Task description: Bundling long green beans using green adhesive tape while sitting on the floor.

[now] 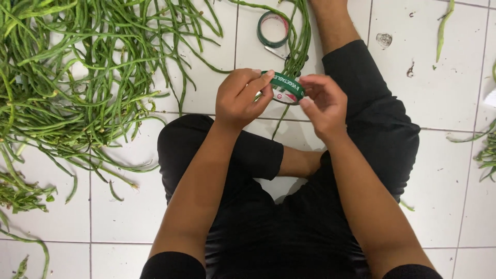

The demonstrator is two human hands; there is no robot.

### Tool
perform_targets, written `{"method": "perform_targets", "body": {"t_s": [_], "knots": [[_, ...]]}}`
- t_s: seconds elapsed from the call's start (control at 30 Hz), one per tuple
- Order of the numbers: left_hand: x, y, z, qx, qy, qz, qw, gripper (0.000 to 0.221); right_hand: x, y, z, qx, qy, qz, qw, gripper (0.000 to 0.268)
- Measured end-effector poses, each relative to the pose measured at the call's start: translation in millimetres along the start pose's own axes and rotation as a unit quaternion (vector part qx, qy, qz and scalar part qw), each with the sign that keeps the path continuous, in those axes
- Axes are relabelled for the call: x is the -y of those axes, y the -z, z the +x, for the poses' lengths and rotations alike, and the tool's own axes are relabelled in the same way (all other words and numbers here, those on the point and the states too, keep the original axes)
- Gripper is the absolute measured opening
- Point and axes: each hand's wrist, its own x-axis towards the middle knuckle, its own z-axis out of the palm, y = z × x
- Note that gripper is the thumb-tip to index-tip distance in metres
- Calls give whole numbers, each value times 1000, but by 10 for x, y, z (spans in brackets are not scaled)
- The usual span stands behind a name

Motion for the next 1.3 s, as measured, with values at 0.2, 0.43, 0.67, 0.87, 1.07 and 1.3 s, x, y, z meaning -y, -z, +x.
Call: {"method": "perform_targets", "body": {"t_s": [0.2, 0.43, 0.67, 0.87, 1.07, 1.3], "knots": [[-37, -116, 1, 4, -6, -8, 1000, 19, 66, -73, -15, -32, -10, -8, 999, 38], [-21, -132, -75, 50, 0, -16, 999, 18, 76, -36, -8, -47, -21, -21, 998, 25], [-10, -188, -130, 81, 28, -38, 996, 20, -27, 6, -29, -50, -49, -37, 997, 25], [-25, -169, -128, 118, 59, -57, 990, 18, -82, 58, -40, -58, -77, -53, 994, 23], [-17, -192, -186, 124, 69, -46, 989, 18, -113, 64, -58, -69, -93, -42, 992, 22], [2, -207, -205, 141, 63, -45, 987, 19, -127, 93, -57, -54, -66, -92, 992, 10]]}}
